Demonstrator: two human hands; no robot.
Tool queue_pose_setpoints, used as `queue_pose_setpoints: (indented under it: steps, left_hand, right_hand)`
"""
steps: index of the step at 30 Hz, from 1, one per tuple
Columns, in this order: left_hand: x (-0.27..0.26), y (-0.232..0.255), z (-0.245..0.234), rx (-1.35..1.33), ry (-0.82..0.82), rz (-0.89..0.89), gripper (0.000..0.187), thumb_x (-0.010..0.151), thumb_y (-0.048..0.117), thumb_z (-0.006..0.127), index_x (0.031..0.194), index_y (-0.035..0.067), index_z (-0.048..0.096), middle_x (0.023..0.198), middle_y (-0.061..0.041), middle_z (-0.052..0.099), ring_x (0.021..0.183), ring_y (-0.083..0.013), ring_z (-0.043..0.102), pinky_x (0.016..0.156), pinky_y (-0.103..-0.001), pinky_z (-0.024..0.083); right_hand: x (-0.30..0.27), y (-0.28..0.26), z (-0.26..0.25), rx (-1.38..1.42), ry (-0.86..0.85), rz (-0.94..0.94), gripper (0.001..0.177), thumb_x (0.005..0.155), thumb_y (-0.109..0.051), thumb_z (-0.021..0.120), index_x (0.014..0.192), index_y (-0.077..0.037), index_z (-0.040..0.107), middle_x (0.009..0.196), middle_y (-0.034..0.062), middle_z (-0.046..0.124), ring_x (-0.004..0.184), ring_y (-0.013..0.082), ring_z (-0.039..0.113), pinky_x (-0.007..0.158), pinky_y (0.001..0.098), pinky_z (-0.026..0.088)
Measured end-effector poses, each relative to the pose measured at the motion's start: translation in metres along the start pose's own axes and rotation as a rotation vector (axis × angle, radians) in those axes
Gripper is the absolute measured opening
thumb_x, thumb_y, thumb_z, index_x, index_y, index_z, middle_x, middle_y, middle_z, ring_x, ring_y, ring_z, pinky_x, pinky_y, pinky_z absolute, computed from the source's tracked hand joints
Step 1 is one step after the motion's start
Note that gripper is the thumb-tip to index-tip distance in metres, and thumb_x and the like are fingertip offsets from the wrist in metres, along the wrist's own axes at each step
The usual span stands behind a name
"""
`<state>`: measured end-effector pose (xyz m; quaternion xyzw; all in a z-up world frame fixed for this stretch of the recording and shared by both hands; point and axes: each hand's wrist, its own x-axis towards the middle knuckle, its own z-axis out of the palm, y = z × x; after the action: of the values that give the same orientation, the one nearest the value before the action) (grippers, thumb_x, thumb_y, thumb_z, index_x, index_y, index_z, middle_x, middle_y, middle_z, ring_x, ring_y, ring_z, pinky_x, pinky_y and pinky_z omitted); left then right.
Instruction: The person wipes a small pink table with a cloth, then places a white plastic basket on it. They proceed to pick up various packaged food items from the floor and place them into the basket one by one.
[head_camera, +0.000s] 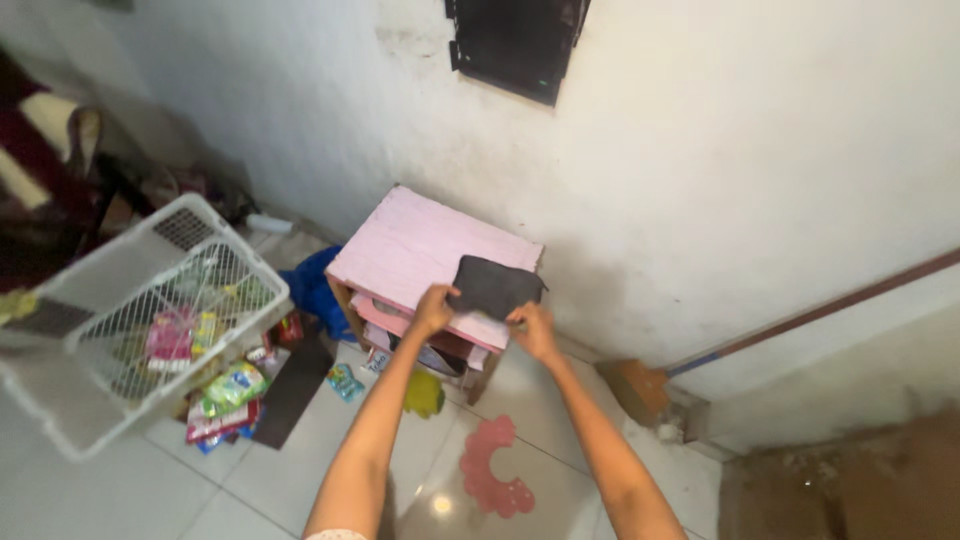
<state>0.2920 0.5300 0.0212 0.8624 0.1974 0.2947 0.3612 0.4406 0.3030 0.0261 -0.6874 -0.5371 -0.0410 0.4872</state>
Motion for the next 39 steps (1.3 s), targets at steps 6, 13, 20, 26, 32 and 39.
queue_pose_setpoints:
  steps: [6,13,20,26,32,39]
  left_hand:
    - [0.013,-0.068,-0.008,0.192,-0.359,-0.255,0.058,0.076,0.014,0.073,0.132,0.009,0.059,0.131,-0.025,0.056,0.119,-0.0416,0.058,0.102,-0.044,0.049]
    - [0.047,-0.145,-0.024,0.278,-0.484,-0.273,0.058,0.081,0.019,0.072,0.135,0.009,0.056,0.132,-0.023,0.058,0.122,-0.0418,0.059,0.104,-0.043,0.049]
    - [0.082,-0.21,0.01,0.636,-0.689,-0.452,0.119,0.071,0.039,0.086,0.161,0.023,0.01,0.171,-0.013,0.0,0.157,-0.0354,0.005,0.121,-0.068,0.01]
    - [0.117,-0.241,0.003,0.693,-0.876,-0.62,0.177,0.043,0.064,0.099,0.161,0.024,-0.027,0.166,-0.014,-0.038,0.152,-0.0401,-0.033,0.111,-0.079,-0.008]
    - [0.133,-0.251,0.008,0.688,-0.974,-0.657,0.183,0.037,0.064,0.1,0.159,0.026,-0.031,0.162,-0.017,-0.044,0.147,-0.0474,-0.04,0.105,-0.085,-0.005]
    - [0.129,-0.258,0.011,0.679,-0.944,-0.656,0.184,0.035,0.062,0.101,0.159,0.028,-0.032,0.163,-0.016,-0.044,0.147,-0.0467,-0.04,0.105,-0.085,-0.004]
  right_hand:
    - [0.009,0.015,0.06,-0.382,-0.465,0.368,0.049,0.071,-0.037,0.086,0.114,-0.019,0.071,0.115,0.0115,0.066,0.114,0.0335,0.059,0.098,0.0478,0.047]
    - [0.015,0.038,0.135,-0.534,-0.18,0.487,0.079,0.082,-0.044,0.078,0.151,-0.024,0.046,0.153,0.0272,0.041,0.142,0.0491,0.036,0.114,0.0552,0.033]
    - [0.015,0.073,0.195,-0.737,-0.384,0.75,0.068,0.094,-0.066,0.05,0.156,-0.045,0.031,0.17,0.0109,0.011,0.155,0.0422,0.0,0.116,0.0736,-0.002]
    - [0.045,0.144,0.211,-0.791,-0.262,0.703,0.073,0.091,-0.068,0.049,0.157,-0.039,0.033,0.169,0.0099,0.014,0.155,0.0392,0.005,0.117,0.071,-0.003]
    - [0.104,0.263,0.215,-0.79,-0.15,0.506,0.07,0.096,-0.06,0.048,0.159,-0.034,0.033,0.17,0.0079,0.02,0.156,0.0374,0.013,0.121,0.0648,0.007]
    - [0.164,0.338,0.198,-0.815,-0.193,0.48,0.06,0.104,-0.042,0.039,0.161,-0.026,0.031,0.168,0.006,0.026,0.155,0.0318,0.018,0.123,0.0592,0.014]
